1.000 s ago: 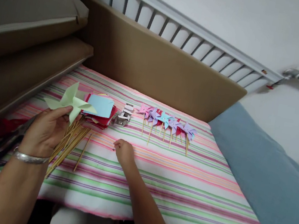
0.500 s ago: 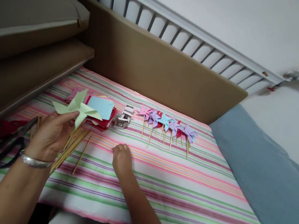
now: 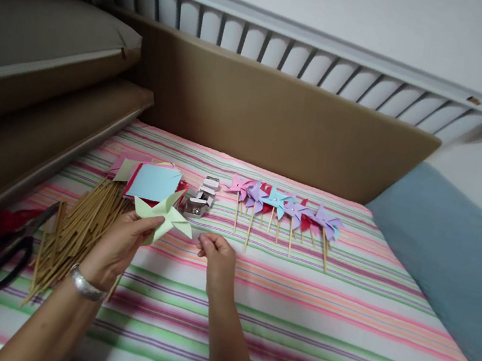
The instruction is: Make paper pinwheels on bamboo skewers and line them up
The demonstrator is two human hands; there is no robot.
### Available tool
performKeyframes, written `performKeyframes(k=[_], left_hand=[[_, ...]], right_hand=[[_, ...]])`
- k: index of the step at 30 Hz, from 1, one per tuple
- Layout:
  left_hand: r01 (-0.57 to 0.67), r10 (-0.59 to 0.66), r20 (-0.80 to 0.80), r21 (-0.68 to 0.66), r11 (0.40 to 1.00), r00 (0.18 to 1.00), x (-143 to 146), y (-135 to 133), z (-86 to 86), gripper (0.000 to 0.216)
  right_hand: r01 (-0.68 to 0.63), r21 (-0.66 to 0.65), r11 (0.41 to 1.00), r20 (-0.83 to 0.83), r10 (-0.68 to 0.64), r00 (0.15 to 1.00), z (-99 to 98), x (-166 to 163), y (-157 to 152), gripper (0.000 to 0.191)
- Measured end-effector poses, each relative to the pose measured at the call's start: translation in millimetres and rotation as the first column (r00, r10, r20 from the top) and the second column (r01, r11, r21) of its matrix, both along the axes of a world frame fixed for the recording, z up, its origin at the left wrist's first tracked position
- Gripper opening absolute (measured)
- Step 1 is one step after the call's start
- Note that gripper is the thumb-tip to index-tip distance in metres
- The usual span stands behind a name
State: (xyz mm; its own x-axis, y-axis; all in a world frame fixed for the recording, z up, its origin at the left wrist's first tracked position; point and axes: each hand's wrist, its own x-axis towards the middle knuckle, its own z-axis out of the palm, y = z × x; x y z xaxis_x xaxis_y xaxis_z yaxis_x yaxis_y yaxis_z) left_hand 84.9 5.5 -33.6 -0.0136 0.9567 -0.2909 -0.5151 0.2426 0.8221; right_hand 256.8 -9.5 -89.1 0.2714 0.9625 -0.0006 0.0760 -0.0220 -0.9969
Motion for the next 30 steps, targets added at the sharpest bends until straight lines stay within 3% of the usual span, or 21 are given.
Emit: performKeyframes(k=[2, 4, 6, 8, 16, 19, 21, 24, 30], left_hand=[[0.002, -0.002, -0.009, -0.016, 1.000, 1.000, 10, 1, -0.9, 0.035], [0.021, -0.021, -0.010, -0.023, 1.000, 1.000, 20, 2, -2.8, 0.035], [0.050, -0.050, -0.013, -0.036, 0.998, 0.999, 29, 2, -6.1, 0.034], [0.072, -0.073, -0.023, -0.050, 0.996, 0.997, 37, 1, -10.5, 0.031], [0.055, -0.055, -0.075, -0.004, 0.998, 0.996, 54, -7, -22.7, 0.027], [0.040, -0.040, -0.078, 0.000, 0.999, 0.996, 56, -9, -21.9, 0.028], [0.043, -0.043, -0.083, -0.006, 0.999, 0.996, 56, -9, -21.6, 0.028], [0.054, -0.055, -0.084, -0.008, 0.999, 0.995, 55, -9, -22.0, 0.026], [0.142, -0.139, -0.066, 0.044, 0.989, 0.988, 55, -11, -20.8, 0.023]], right_hand=[[0.012, 0.012, 1.000, -0.262, -0.009, 0.965, 16.0, 6, -2, 0.019], [-0.003, 0.025, 1.000, -0.533, 0.016, 0.846, 33.4, 13, -6, 0.019], [-0.017, 0.042, 0.999, -0.654, 0.041, 0.755, 47.9, 21, -12, 0.021], [-0.013, 0.066, 0.998, -0.673, 0.053, 0.737, 56.3, 25, -18, 0.021], [-0.162, 0.037, 0.986, -0.337, 0.165, 0.927, 49.4, 11, -28, 0.010], [-0.154, 0.066, 0.986, -0.142, 0.162, 0.977, 51.3, 12, -29, 0.008], [-0.121, 0.140, 0.983, 0.084, 0.110, 0.990, 53.8, 15, -29, 0.010], [-0.105, 0.225, 0.969, 0.328, 0.026, 0.944, 55.0, 19, -28, 0.014], [-0.186, 0.100, 0.977, 0.300, 0.149, 0.942, 45.2, 14, -22, 0.014]])
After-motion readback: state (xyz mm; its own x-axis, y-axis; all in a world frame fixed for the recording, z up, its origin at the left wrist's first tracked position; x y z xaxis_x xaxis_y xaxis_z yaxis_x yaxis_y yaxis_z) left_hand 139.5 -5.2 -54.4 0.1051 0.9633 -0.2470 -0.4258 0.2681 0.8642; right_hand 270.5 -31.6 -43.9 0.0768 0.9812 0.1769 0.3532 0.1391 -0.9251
